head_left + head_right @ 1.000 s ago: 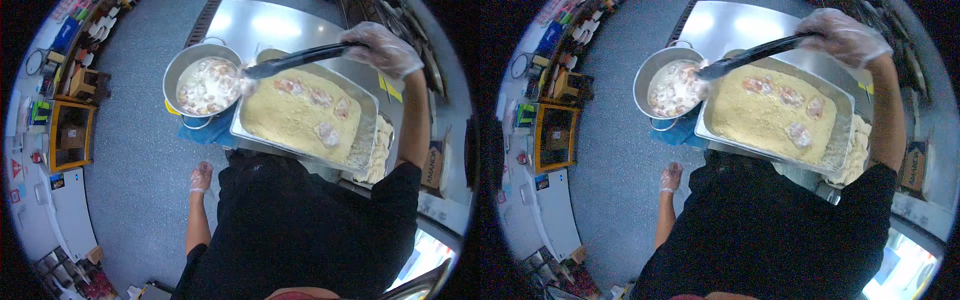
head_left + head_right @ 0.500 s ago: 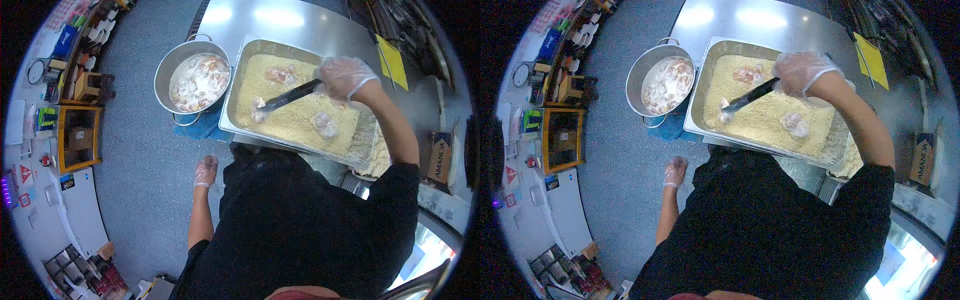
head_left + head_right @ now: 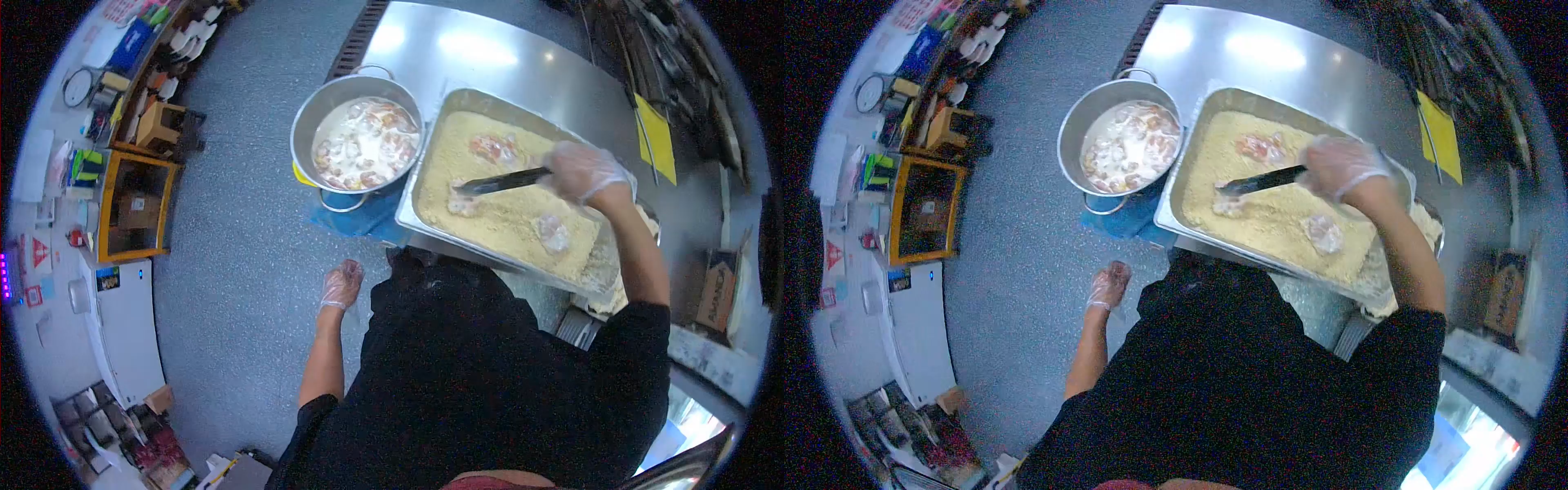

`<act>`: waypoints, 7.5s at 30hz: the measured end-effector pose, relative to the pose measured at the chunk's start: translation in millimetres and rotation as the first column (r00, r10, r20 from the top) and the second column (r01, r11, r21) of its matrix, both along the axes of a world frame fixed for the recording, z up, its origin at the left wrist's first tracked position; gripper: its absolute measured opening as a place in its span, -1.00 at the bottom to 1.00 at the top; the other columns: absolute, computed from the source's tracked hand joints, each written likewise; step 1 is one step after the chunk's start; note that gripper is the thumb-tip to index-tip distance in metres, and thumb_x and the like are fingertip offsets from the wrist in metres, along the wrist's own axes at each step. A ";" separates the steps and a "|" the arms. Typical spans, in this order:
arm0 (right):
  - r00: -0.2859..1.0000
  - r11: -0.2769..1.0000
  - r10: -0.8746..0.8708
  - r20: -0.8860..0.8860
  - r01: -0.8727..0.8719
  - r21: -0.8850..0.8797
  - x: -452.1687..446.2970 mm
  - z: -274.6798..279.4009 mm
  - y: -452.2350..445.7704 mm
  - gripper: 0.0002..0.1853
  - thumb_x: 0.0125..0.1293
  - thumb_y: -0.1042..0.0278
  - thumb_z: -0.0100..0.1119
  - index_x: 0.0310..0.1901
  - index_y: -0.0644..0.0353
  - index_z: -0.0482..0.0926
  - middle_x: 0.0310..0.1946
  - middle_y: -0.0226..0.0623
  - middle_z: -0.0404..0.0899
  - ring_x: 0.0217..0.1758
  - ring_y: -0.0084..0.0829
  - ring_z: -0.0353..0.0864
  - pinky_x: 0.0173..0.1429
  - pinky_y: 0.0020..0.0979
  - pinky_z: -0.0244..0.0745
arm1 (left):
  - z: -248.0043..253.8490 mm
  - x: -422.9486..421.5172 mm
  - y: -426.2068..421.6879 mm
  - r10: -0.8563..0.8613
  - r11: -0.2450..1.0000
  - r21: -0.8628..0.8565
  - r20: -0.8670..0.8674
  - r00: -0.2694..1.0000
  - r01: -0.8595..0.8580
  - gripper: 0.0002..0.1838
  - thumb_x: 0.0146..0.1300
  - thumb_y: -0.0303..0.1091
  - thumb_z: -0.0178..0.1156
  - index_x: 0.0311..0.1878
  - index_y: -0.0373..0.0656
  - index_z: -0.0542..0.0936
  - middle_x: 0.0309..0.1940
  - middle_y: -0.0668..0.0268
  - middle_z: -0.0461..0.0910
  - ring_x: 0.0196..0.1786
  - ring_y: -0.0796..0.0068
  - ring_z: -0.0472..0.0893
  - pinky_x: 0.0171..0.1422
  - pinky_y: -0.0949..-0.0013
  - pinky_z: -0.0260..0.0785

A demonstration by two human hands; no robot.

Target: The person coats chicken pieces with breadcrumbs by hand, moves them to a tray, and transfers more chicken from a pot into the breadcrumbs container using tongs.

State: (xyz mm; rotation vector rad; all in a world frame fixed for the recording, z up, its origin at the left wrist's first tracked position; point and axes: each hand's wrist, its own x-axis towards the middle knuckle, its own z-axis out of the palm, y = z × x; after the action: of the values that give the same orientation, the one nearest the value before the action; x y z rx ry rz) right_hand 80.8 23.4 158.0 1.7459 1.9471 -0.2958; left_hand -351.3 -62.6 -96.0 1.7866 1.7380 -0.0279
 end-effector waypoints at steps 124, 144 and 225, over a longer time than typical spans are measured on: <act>0.794 0.869 0.445 -0.414 -0.271 0.414 87.0 -235.4 -72.6 -0.50 0.38 -0.04 -0.19 0.29 -0.06 0.30 0.31 -0.32 0.27 0.40 -0.26 0.18 0.44 -0.17 0.02 | 73.5 213.8 50.4 -0.332 0.659 0.703 -0.046 0.942 0.267 -0.91 0.11 -0.38 0.16 -0.31 -0.12 0.59 -0.44 0.18 0.56 -0.34 0.16 0.53 -0.24 0.12 0.33; 0.704 0.823 0.517 -0.487 -0.252 0.510 102.3 -240.6 -98.5 -0.49 0.42 -0.01 -0.31 0.32 -0.01 0.22 0.36 -0.24 0.17 0.46 -0.21 0.04 0.53 -0.13 -0.15 | 64.8 211.8 51.4 -0.334 0.622 0.727 -0.090 0.938 0.291 -0.92 0.13 -0.37 0.15 -0.31 -0.10 0.58 -0.43 0.18 0.59 -0.37 0.10 0.54 -0.24 0.10 0.36; 0.770 0.928 0.363 -0.525 -0.246 0.280 41.9 -242.2 -73.3 -0.34 0.41 -0.15 -0.48 0.38 0.13 0.10 0.43 -0.10 -0.02 0.51 -0.04 -0.20 0.54 -0.15 -0.38 | 62.4 203.4 55.9 -0.364 0.627 0.751 0.045 0.930 0.209 -0.89 -0.06 -0.37 0.23 -0.39 -0.07 0.57 -0.52 0.24 0.53 -0.45 0.25 0.51 -0.36 0.18 0.29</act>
State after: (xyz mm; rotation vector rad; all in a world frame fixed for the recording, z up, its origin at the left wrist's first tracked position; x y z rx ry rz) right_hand 122.7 -49.9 -84.3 1.5191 2.7409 -0.5789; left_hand -148.0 -6.7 -33.6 2.5306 1.3721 0.8114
